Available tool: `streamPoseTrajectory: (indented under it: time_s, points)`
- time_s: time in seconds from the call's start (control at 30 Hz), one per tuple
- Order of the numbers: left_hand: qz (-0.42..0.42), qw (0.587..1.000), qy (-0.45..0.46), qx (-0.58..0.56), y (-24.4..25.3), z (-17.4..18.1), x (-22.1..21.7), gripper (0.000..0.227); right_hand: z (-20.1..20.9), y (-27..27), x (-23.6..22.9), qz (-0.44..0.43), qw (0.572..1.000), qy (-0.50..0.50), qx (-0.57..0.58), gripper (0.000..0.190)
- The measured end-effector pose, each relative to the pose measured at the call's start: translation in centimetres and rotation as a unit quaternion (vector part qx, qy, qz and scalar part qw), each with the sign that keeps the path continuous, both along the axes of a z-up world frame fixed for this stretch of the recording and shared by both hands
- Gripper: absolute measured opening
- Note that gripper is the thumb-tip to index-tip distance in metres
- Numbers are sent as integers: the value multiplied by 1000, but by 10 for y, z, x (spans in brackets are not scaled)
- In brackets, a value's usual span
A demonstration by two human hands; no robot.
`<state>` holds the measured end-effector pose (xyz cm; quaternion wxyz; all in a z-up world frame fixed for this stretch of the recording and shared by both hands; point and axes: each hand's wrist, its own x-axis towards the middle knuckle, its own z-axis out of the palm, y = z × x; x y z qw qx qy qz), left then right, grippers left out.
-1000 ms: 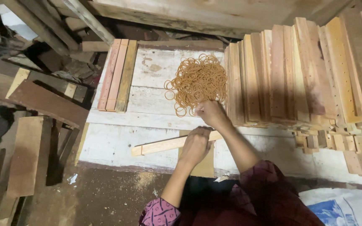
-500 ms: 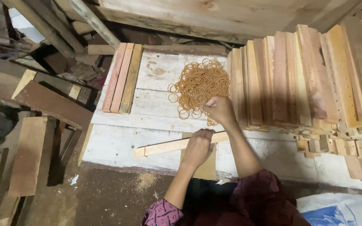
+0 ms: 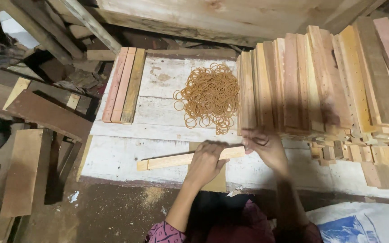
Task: Wrapping rubber bands around individual wooden slats in a workshop environment
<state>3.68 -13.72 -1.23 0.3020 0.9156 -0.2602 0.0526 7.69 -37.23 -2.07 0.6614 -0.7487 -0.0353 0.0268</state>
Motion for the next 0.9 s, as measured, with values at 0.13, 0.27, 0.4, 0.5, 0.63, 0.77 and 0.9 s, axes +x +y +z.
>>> streamPoseTrajectory:
  time_s: [0.13,0.27,0.4,0.5,0.63,0.77,0.9]
  points:
    - [-11,1000,7,-10,4,25,-7,44,34,1,-11,35,985,-43,-164,36]
    - [-19,997,41,-63,7,39,-14,44,42,14,-4,195,965,39,-171,57]
    - [-26,992,15,-122,10,71,-17,55,51,48,-27,226,969,91,30,46]
    - [8,994,8,-105,8,59,-6,45,-19,50,-54,252,960,2,120,36]
    - [22,991,-48,-127,7,29,10,38,-32,51,-106,216,954,-129,160,73]
    - [36,987,-60,-146,1,27,6,41,-52,49,-107,12,736,191,650,35]
    - [37,986,-11,-160,-7,45,-6,39,-50,40,-69,-147,767,226,581,57]
